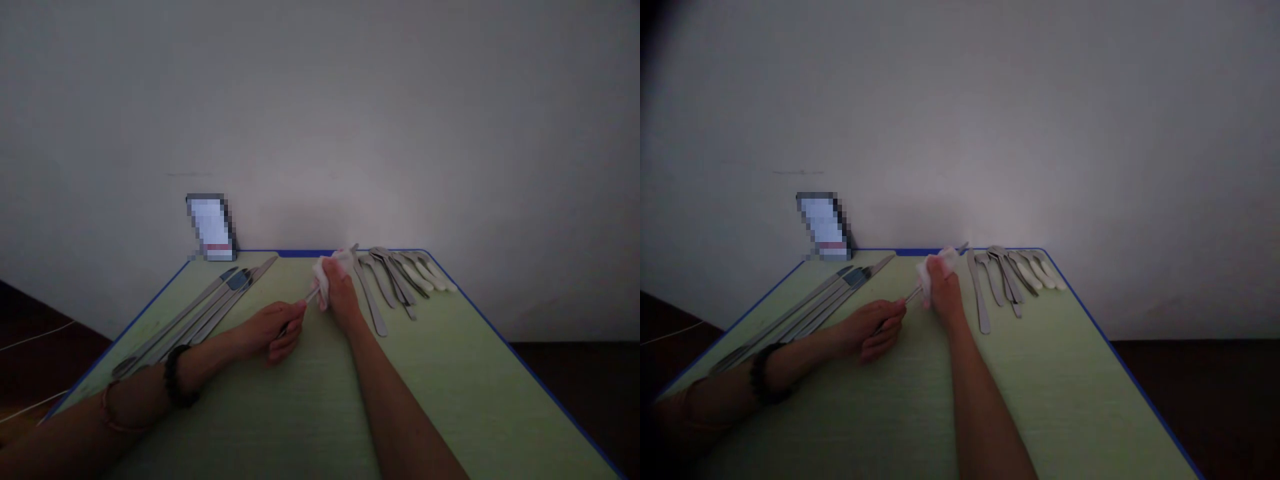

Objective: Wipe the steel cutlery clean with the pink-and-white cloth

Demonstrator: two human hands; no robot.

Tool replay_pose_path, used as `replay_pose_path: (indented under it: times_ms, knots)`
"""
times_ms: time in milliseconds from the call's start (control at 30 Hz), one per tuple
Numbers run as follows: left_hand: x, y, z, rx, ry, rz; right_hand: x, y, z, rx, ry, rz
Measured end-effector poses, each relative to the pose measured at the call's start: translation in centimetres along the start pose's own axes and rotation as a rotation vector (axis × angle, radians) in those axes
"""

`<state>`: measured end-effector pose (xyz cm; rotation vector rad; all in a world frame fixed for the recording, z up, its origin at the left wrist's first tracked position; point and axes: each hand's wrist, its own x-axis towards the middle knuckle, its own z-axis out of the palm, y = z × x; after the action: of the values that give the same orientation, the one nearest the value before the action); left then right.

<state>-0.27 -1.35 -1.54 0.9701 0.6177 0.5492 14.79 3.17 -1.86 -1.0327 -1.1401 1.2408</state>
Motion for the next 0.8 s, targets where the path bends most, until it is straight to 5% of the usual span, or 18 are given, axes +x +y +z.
replay_pose_path:
  times_ms: [200,467,800]
  knots:
    - [0.2,0.4,0.3,0.003,0.106,0.016,-0.6,0.3,1.0,-0.162,-0.088,0.031]
    - [-0.4,0.5,-0.5,0.076,-0.102,-0.032,0.5,-0.3,0.0,0.372,0.215,-0.007]
    - [0.2,0.0,0.0,0.032,0.048,0.023,-0.5,-0.1,0.9,-0.142,-0.121,0.016]
